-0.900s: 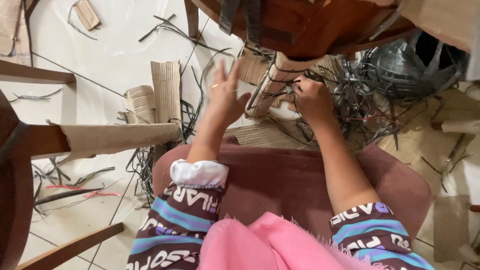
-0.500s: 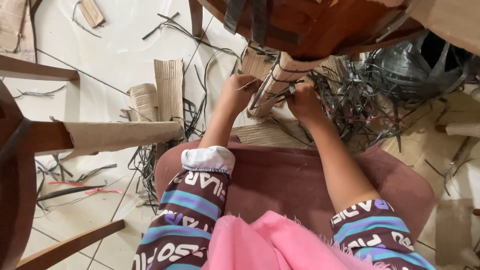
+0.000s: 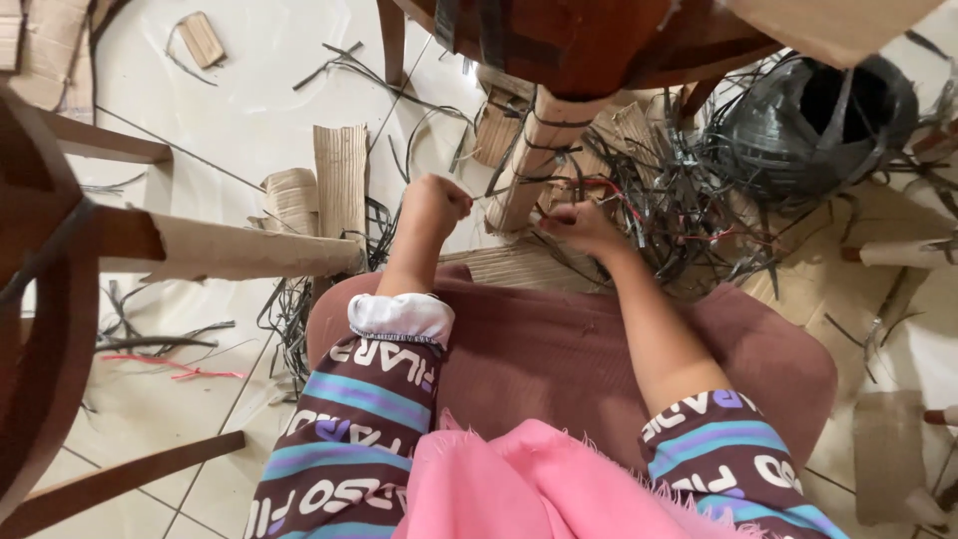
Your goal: Wrapping a wooden chair leg with dark synthetic strips for repair or decoration
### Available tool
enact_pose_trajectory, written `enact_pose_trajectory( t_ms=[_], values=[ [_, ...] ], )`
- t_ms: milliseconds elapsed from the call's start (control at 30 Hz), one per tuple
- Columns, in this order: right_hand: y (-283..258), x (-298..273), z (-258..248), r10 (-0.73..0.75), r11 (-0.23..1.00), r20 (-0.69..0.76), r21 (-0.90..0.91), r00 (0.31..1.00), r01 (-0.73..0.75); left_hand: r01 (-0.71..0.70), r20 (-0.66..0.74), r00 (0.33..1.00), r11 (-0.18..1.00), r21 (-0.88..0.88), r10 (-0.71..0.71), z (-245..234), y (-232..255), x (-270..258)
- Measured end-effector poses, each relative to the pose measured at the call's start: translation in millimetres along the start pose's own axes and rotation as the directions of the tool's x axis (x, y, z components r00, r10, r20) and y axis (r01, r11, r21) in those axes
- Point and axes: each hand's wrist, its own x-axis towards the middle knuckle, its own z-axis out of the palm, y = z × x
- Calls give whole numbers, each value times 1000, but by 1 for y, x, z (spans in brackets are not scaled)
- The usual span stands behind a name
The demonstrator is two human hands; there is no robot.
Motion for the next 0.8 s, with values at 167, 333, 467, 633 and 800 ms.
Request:
enact_pose_trajectory(
  t_ms=[167, 333, 467, 633, 800],
  values=[
    [-35, -22, 12, 45, 984, -32, -172, 998, -50, -82, -5, 997, 996, -36, 81, -28, 31, -72],
    [-64, -37, 12, -316, 925, -161, -270, 935, 266, -335, -143, 936, 938, -89, 320, -20, 27, -90],
    [-83, -43, 2, -376, 908, -211, -277, 902, 314, -699, -231, 702, 714, -41, 674, -32, 44, -117],
    [-133, -61, -1, -380, 892, -93, -300, 920, 338, -805, -202, 593, 566, -180, 779, -53, 74, -140],
    [-167, -76, -5, -428, 824, 9, -407, 904, 395, -731, -155, 673, 619, -286, 723, -47, 70, -121]
  ],
)
